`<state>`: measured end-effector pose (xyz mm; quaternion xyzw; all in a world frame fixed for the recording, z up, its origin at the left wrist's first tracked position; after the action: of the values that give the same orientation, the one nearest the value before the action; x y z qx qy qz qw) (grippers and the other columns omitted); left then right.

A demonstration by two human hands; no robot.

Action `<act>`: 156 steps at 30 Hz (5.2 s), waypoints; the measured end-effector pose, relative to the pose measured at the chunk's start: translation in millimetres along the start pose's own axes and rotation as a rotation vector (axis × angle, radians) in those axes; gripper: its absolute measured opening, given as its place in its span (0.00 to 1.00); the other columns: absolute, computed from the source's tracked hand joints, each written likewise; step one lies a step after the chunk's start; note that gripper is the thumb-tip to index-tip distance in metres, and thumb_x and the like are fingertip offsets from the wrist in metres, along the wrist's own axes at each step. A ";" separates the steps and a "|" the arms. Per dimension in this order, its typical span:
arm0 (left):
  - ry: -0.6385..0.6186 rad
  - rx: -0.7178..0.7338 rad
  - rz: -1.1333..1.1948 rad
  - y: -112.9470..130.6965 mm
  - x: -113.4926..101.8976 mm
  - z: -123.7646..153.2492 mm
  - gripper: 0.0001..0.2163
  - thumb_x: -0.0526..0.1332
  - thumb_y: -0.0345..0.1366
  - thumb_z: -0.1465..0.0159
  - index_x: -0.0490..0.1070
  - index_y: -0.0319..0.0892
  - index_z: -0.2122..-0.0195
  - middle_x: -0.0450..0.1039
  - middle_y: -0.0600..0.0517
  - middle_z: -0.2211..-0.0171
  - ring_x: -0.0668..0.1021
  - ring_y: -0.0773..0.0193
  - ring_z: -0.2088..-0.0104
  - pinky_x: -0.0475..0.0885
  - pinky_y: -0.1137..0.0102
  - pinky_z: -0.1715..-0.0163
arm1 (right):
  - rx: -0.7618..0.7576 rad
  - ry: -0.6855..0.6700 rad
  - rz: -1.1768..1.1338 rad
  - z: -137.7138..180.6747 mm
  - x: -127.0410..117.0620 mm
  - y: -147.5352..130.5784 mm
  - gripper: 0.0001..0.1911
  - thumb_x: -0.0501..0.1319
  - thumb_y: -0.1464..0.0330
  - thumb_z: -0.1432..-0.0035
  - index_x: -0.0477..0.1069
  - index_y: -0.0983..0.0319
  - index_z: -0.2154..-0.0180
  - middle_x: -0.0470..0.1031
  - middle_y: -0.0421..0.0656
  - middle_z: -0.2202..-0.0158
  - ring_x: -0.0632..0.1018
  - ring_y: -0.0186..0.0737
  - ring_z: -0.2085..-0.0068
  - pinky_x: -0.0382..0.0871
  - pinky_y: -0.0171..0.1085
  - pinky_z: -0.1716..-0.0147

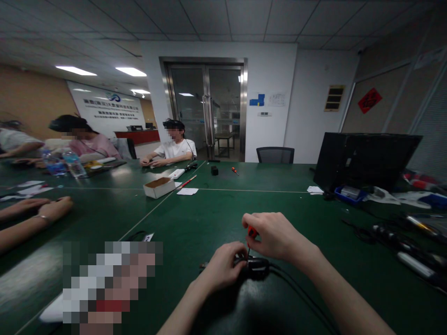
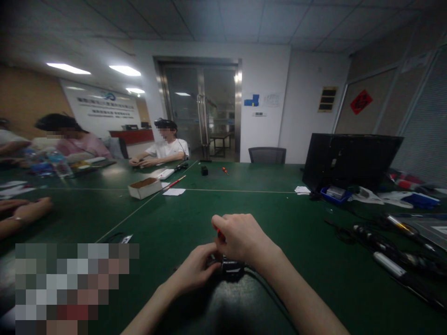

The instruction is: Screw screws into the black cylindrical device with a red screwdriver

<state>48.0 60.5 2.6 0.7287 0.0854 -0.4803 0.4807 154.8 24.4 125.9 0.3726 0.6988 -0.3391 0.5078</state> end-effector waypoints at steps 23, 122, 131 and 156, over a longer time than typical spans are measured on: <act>0.025 0.027 -0.007 -3.3 2.2 -1.7 0.07 0.61 0.28 0.39 0.75 0.41 0.60 0.79 0.48 0.59 0.78 0.55 0.57 0.70 0.67 0.55 | -0.084 0.042 -0.054 3.9 -2.8 -6.9 0.16 0.64 0.67 0.42 0.71 0.60 0.51 0.80 0.43 0.61 0.79 0.42 0.63 0.57 0.37 0.69; 0.052 0.025 -0.063 -0.8 3.6 -1.1 0.06 0.61 0.28 0.37 0.74 0.41 0.61 0.78 0.48 0.58 0.77 0.56 0.57 0.68 0.68 0.55 | -0.036 0.029 -0.161 -0.7 2.6 0.6 0.15 0.65 0.71 0.41 0.69 0.60 0.51 0.80 0.42 0.60 0.80 0.40 0.62 0.62 0.35 0.67; 0.014 0.005 -0.087 1.8 1.4 -0.3 0.06 0.65 0.31 0.40 0.73 0.42 0.61 0.78 0.49 0.59 0.76 0.57 0.59 0.68 0.69 0.58 | 0.062 0.049 0.009 -5.1 5.3 7.1 0.13 0.64 0.64 0.36 0.70 0.58 0.51 0.82 0.45 0.60 0.82 0.46 0.60 0.61 0.37 0.68; 0.007 0.005 -0.069 1.0 2.6 0.8 0.07 0.64 0.31 0.39 0.73 0.42 0.60 0.78 0.49 0.58 0.77 0.56 0.58 0.68 0.69 0.58 | 0.057 0.044 0.034 -0.9 -0.3 2.7 0.10 0.62 0.59 0.33 0.70 0.59 0.60 0.81 0.42 0.65 0.80 0.42 0.65 0.53 0.37 0.71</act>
<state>49.5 58.5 1.1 0.7282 0.1111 -0.4941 0.4618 156.7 26.4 126.2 0.4063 0.6934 -0.3419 0.4871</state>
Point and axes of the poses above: each hand's wrist, its own z-axis away from the middle knuckle, its own x-axis out of the palm, y = z × x, the point moved 7 cm from there along -z, towards the middle knuckle
